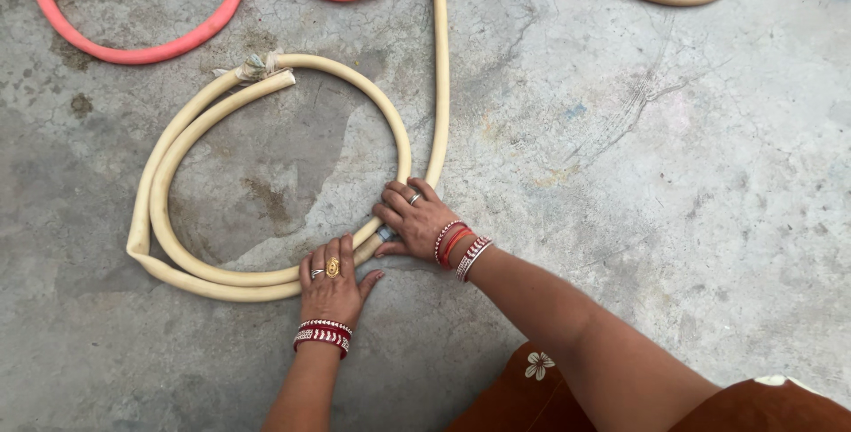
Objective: The person kneels on a concrete floor and untangles a beige hose, pulling loops apart and gathering it into a coil while a pink hose lies nearby. They work the hose section by section with both hands, forming a circular coil on the floor.
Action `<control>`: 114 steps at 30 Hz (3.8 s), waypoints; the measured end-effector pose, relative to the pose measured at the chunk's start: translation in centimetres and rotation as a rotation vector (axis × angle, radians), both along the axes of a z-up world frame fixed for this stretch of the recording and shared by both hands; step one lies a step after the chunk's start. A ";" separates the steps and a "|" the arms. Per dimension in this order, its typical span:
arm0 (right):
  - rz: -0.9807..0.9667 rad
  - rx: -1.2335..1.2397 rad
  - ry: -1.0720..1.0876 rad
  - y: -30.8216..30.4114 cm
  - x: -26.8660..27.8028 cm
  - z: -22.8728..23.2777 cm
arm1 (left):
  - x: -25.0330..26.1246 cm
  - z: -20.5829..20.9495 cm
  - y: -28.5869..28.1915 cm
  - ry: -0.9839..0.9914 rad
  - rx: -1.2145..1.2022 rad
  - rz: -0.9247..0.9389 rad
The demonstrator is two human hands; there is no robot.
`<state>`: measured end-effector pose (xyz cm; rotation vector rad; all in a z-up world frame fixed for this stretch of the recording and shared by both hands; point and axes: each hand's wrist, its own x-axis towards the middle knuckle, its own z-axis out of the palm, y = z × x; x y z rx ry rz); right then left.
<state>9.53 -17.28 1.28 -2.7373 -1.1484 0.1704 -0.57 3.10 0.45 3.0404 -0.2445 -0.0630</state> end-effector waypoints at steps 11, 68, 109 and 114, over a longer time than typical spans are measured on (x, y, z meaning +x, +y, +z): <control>-0.091 0.096 -0.031 0.6 -1.5 -1.3 | 0.7 0.3 -2.0 0.039 0.035 0.100; 0.255 -0.032 -0.026 -1.1 2.7 0.0 | 0.9 -2.8 -2.2 0.064 -0.091 0.031; 0.048 0.091 -0.018 0.9 -1.4 -1.9 | 0.4 -0.6 0.9 -0.013 -0.145 -0.091; -0.039 0.142 0.004 2.6 -3.3 -2.3 | 0.0 0.3 2.7 -0.079 -0.172 -0.119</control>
